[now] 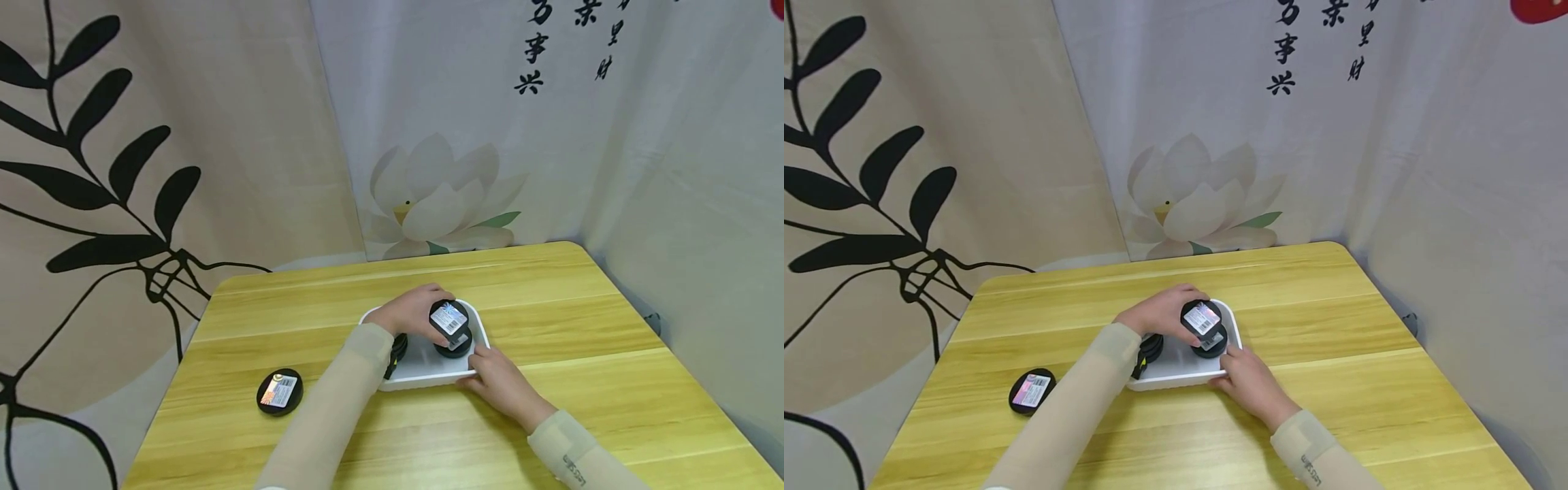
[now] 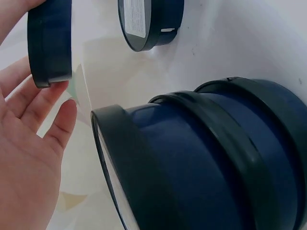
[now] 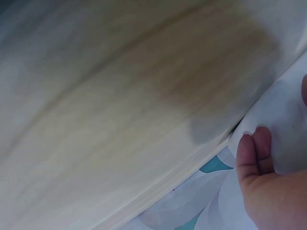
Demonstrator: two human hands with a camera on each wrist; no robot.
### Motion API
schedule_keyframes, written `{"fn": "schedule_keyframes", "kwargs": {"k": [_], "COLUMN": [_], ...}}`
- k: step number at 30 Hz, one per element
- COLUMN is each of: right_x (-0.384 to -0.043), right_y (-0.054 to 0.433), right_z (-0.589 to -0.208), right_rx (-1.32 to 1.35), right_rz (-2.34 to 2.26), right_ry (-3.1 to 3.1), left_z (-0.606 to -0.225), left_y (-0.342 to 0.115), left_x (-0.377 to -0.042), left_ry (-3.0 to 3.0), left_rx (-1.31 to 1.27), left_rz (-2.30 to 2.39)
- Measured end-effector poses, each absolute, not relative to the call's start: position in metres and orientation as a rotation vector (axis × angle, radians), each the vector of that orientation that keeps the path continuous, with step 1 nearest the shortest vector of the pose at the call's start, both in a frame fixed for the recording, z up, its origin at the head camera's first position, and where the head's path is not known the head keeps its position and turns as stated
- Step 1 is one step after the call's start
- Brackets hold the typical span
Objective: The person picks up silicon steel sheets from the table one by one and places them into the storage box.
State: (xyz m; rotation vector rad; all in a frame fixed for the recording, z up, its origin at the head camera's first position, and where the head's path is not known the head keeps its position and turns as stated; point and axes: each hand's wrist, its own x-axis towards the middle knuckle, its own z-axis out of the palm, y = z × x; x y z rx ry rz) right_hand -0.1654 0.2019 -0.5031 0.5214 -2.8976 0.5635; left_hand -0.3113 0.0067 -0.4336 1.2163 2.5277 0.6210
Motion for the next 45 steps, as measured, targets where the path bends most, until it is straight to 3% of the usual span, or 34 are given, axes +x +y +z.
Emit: {"fn": "schedule_keyframes", "kwargs": {"k": [45], "right_x": [-0.166], "right_y": [0.201], "right_z": [-0.502], "right_rx": [0.548], "right_rz": [0.564], "right_ry": [-2.887], "left_z": [-0.451], "left_y": [0.022], "left_x": [-0.31], "left_ry": [2.533], "left_rx": [1.266], "left_rz": [0.347]}}
